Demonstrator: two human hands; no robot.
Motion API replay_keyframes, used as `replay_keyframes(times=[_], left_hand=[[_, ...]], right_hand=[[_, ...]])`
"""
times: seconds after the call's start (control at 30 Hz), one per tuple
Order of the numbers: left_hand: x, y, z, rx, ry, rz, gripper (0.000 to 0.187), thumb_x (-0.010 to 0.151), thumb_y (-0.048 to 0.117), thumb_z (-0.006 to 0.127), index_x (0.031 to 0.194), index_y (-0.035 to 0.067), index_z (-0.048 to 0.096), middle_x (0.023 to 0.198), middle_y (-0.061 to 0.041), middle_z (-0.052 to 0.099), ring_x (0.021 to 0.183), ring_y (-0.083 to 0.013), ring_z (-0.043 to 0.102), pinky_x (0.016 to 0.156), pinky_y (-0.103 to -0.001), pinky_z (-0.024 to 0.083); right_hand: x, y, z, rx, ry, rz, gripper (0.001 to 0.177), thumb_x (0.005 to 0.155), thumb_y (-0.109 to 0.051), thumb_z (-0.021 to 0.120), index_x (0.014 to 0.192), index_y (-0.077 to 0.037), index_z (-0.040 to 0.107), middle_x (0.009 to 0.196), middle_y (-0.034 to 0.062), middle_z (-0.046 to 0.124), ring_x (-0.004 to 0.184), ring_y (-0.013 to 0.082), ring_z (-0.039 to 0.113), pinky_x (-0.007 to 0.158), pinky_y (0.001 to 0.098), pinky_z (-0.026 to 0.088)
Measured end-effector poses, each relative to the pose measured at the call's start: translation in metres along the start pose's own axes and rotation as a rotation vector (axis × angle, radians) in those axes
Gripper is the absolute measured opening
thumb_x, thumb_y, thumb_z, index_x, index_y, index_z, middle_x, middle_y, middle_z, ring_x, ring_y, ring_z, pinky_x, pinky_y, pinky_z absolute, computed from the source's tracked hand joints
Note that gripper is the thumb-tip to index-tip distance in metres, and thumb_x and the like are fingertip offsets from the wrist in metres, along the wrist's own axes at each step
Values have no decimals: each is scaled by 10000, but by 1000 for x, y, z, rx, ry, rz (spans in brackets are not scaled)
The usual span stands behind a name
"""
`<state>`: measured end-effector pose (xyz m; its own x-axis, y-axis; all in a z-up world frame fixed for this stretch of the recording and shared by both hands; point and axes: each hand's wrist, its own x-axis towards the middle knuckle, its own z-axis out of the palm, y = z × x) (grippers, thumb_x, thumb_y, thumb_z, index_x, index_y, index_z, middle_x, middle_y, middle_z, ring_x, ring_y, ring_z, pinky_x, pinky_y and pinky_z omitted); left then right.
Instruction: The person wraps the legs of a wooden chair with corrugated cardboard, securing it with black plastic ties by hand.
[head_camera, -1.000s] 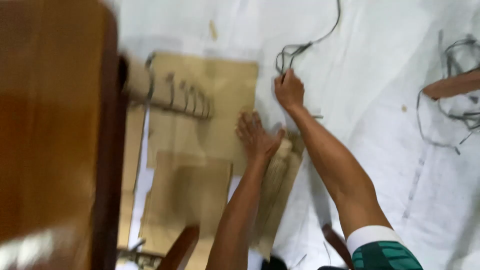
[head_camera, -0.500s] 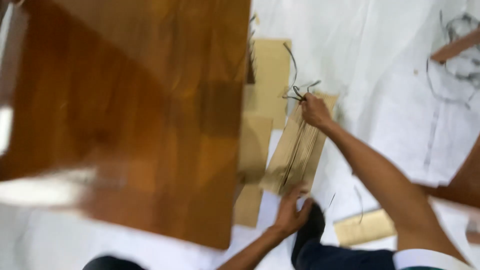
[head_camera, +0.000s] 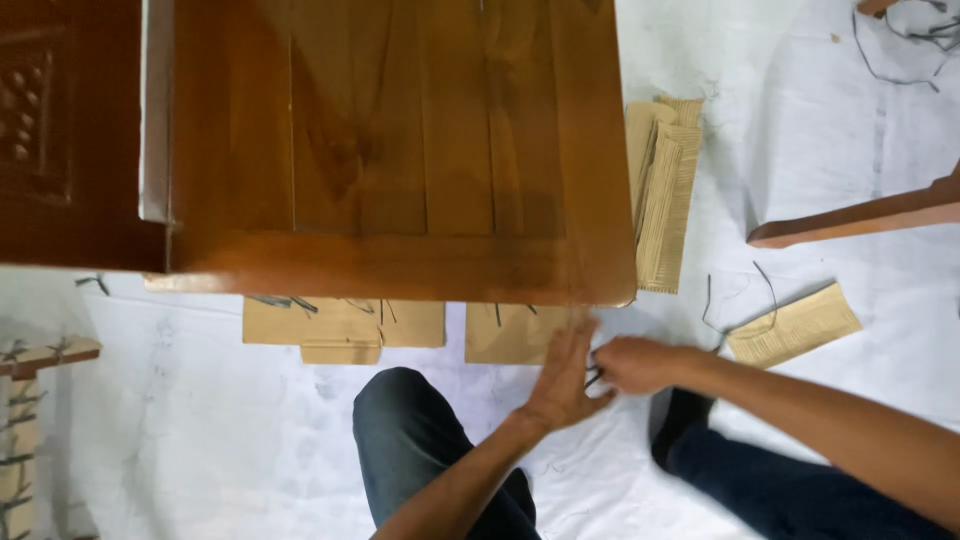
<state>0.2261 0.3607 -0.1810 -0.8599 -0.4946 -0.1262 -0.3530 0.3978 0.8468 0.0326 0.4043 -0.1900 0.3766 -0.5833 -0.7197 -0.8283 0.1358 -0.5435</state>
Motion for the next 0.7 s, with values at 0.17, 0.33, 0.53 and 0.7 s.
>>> replay_keyframes(times=[0.17,0.33,0.53,0.7], left_hand=[[-23,-32,36,-466,234,-285,735,734,90,800,1358,18,418,1208,-159,657,1023,-267,698,823,-346,583],[-30,-57,60,-236,142,-686,537,879,338,724,1273,96,451,1008,-96,750,867,-292,749,712,-411,568],[-58,-208,147,263,221,-408,218,998,304,567,1024,93,614,766,-122,720,572,-395,638,510,-524,475],[-30,-210,83,540,-527,-796,392,1111,376,391,1172,107,671,943,-82,737,677,-215,684,604,-366,589]], right_hand=[[45,-22,0,147,7,-207,170,829,-177,596,778,-32,667,796,83,742,688,262,606,649,393,517],[65,12,-4,637,-85,-300,110,916,-84,563,955,-28,651,919,44,690,773,149,571,678,299,488],[162,228,-6,218,783,-382,212,969,-264,620,953,-62,683,1051,109,690,888,253,650,788,373,509],[111,320,-99,530,1243,474,597,939,-331,684,1283,25,352,1167,174,454,1016,311,524,862,438,487]])
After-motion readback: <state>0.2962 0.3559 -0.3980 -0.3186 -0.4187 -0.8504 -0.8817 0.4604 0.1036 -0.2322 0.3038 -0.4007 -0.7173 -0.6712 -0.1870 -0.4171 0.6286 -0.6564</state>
